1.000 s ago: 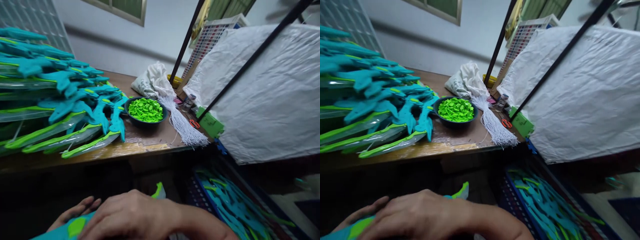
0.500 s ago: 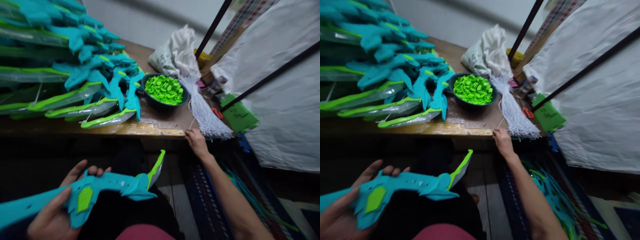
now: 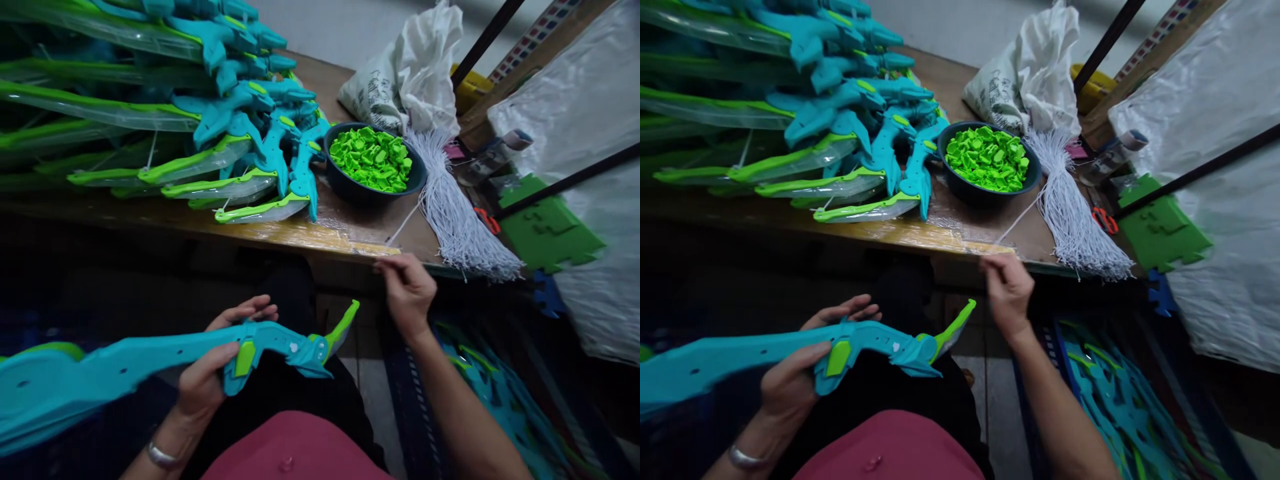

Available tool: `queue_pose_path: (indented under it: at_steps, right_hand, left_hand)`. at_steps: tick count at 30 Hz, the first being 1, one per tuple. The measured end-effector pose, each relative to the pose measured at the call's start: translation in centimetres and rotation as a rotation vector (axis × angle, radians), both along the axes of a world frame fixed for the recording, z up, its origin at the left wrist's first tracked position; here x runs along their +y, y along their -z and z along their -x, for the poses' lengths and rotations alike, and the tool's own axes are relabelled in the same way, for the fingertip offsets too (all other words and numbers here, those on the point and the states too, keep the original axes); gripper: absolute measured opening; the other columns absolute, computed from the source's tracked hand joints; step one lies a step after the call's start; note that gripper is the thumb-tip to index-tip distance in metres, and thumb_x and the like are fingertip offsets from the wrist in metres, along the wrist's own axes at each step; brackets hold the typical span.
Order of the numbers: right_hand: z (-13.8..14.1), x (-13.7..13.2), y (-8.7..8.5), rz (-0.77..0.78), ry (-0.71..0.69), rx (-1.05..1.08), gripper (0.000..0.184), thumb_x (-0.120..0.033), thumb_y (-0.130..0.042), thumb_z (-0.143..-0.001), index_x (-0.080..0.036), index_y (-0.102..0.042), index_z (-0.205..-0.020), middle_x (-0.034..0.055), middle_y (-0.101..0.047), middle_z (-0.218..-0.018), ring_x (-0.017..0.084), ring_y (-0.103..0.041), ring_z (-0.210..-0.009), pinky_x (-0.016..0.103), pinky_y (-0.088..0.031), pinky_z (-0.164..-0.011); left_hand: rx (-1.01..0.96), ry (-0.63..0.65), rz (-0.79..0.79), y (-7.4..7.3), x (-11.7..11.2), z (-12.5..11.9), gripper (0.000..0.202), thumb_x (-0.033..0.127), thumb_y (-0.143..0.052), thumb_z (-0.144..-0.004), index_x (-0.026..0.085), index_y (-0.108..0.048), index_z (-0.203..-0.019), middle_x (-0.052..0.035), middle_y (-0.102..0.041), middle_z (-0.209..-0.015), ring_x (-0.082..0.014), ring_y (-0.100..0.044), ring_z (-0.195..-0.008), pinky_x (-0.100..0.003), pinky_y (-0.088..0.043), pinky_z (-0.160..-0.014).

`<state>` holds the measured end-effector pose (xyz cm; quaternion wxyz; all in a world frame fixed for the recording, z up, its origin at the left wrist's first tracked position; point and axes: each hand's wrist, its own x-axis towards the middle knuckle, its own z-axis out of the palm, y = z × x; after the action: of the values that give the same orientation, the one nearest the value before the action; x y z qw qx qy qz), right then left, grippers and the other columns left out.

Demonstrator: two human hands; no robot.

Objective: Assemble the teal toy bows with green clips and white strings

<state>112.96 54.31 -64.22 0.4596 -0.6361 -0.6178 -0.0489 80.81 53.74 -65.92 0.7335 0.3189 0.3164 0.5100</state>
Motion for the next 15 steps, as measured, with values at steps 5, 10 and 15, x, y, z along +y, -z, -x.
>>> queue_pose_path:
  at_steps: [5, 10, 15]
  right_hand:
    - [12.5, -2.6, -2.1, 0.137, -0.87, 0.279, 0.023, -0.011, -0.048, -0.101, -0.02, -0.068, -0.106, 0.0078, -0.07, -0.096, 0.019, -0.068, -0.09, 0.033, -0.056, -0.082]
    - [14.2, -5.3, -2.7, 0.489, -1.205, 0.57, 0.021, -0.027, -0.06, -0.102, -0.016, -0.072, -0.09, 0.0061, -0.071, -0.084, 0.015, -0.067, -0.077, 0.024, -0.053, -0.074]
    - [13.2, -2.9, -1.3, 0.761, -0.674, 0.97, 0.031, -0.044, -0.072, -0.092, -0.016, -0.075, -0.079, 0.0015, -0.069, -0.071, 0.011, -0.06, -0.064, 0.019, -0.045, -0.06]
  left_hand:
    - [-0.135, 0.208, 0.06, 0.6, -0.7, 0.0, 0.054, 0.025, -0.065, -0.077, 0.022, -0.069, -0.131, -0.0143, -0.069, -0.136, -0.0363, -0.062, -0.127, -0.048, -0.052, -0.107]
    - [-0.258, 0.195, 0.051, 1.1, -0.3, 1.7, 0.062, 0.028, -0.065, -0.072, 0.015, -0.068, -0.133, -0.0158, -0.068, -0.135, -0.0384, -0.065, -0.122, -0.051, -0.054, -0.104]
    - [-0.275, 0.162, -0.021, 1.1, -0.2, 3.1, 0.054, 0.031, -0.066, -0.072, 0.012, -0.073, -0.122, -0.0117, -0.072, -0.105, -0.029, -0.069, -0.097, -0.052, -0.051, -0.107]
